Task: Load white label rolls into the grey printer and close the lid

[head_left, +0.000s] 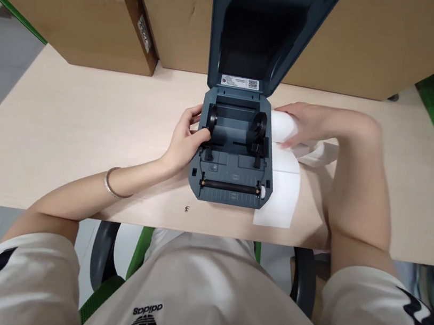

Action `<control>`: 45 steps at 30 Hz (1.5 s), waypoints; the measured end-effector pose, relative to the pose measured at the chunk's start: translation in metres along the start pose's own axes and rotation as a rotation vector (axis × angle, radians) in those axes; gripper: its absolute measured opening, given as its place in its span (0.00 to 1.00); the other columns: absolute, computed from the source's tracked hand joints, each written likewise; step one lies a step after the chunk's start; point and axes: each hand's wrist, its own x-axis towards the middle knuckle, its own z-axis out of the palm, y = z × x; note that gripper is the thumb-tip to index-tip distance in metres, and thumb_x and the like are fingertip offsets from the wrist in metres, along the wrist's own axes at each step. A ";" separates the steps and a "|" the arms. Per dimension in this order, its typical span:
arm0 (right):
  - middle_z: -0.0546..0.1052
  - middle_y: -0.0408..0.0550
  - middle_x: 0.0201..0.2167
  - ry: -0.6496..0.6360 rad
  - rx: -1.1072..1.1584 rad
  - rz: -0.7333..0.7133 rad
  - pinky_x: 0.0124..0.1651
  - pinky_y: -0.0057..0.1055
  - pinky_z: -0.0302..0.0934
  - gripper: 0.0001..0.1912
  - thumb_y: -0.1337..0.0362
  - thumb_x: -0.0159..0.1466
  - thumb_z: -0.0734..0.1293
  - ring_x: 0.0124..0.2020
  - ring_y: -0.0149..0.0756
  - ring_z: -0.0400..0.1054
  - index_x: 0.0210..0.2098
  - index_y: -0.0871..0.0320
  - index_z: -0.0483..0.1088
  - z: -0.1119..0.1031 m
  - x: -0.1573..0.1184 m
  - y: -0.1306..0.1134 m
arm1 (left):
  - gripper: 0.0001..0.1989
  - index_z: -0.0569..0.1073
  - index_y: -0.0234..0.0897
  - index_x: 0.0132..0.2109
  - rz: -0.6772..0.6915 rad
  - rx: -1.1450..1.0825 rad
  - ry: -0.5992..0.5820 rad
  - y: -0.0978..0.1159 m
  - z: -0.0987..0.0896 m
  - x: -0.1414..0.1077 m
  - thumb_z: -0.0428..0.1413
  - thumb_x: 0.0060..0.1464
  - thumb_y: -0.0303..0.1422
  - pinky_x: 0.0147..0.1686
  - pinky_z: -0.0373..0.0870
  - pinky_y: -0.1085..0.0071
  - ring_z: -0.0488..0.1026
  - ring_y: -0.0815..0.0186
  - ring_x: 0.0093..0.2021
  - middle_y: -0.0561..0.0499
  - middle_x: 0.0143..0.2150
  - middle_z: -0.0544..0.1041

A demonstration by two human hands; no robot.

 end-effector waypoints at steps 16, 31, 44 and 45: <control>0.86 0.53 0.63 0.126 0.099 -0.141 0.63 0.58 0.76 0.52 0.28 0.50 0.86 0.62 0.63 0.81 0.67 0.44 0.79 -0.047 -0.071 -0.004 | 0.35 0.75 0.47 0.69 0.022 0.010 -0.012 -0.009 -0.001 0.000 0.66 0.53 0.39 0.74 0.85 0.43 0.79 0.40 0.79 0.41 0.75 0.84; 0.80 0.51 0.77 0.378 0.076 -0.307 0.74 0.59 0.75 0.50 0.54 0.58 0.82 0.74 0.68 0.79 0.79 0.47 0.73 0.029 -0.027 -0.094 | 0.38 0.84 0.41 0.74 0.014 -0.023 0.045 0.002 0.004 -0.007 0.69 0.58 0.40 0.77 0.83 0.43 0.79 0.38 0.80 0.38 0.78 0.84; 0.86 0.61 0.72 0.294 -0.158 -0.353 0.75 0.65 0.72 0.45 0.55 0.64 0.80 0.71 0.71 0.81 0.79 0.56 0.78 0.053 0.008 -0.085 | 0.39 0.84 0.40 0.74 -0.027 -0.049 0.057 0.002 0.006 -0.010 0.66 0.55 0.36 0.77 0.82 0.43 0.77 0.38 0.82 0.38 0.80 0.83; 0.85 0.62 0.73 0.294 -0.169 -0.366 0.77 0.67 0.71 0.45 0.55 0.65 0.80 0.72 0.72 0.80 0.79 0.57 0.78 0.053 0.009 -0.084 | 0.38 0.85 0.41 0.74 -0.025 -0.046 0.057 0.001 0.006 -0.009 0.66 0.55 0.36 0.78 0.82 0.43 0.77 0.38 0.81 0.39 0.80 0.83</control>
